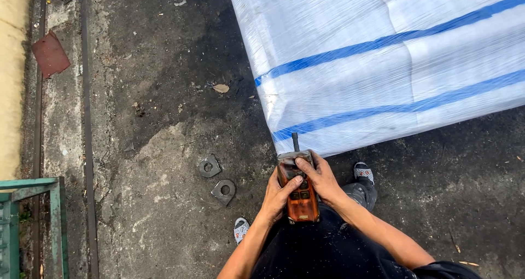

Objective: The person is organizing large white foam blocks wrapped in plastic using a handheld remote control device to manage materials in a manufacturing setting.

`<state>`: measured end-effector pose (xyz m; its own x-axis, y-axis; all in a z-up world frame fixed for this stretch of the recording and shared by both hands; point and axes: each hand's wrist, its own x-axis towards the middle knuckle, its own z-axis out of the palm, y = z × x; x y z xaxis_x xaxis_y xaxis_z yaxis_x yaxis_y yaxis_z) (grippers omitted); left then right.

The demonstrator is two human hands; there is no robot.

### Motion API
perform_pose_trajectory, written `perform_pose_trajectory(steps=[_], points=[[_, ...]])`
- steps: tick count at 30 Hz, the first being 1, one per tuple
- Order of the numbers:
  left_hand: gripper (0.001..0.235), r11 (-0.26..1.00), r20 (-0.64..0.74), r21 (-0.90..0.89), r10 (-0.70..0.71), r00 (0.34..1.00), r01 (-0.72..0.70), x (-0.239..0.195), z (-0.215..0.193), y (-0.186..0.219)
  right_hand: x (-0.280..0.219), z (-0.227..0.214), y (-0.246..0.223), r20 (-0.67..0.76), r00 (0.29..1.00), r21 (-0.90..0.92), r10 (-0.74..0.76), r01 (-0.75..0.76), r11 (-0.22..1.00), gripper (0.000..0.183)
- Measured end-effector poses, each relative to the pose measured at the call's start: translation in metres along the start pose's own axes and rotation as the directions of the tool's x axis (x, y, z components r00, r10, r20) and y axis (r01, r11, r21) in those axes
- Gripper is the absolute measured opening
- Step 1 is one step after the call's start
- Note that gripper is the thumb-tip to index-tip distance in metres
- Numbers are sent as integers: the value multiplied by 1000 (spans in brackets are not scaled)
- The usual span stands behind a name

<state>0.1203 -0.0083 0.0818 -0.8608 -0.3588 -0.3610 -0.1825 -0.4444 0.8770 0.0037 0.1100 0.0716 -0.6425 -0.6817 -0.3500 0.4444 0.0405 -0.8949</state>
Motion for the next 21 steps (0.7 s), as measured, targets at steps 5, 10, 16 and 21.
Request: perform_pose_trajectory(steps=[5, 10, 16, 21], points=[[60, 1000, -4, -16, -22, 1000, 22, 1, 2, 4, 1, -1, 0, 15, 1000, 38, -9, 8, 999, 58], [59, 999, 6, -47, -20, 1000, 21, 3, -3, 1, 2, 4, -6, 38, 998, 17, -42, 41, 999, 54], [58, 997, -2, -77, -29, 1000, 28, 5, -8, -5, 2, 7, -7, 38, 998, 30, -41, 40, 999, 48], [60, 996, -7, -76, -40, 999, 40, 4, -8, -4, 2, 8, -7, 37, 998, 16, -59, 58, 998, 46]])
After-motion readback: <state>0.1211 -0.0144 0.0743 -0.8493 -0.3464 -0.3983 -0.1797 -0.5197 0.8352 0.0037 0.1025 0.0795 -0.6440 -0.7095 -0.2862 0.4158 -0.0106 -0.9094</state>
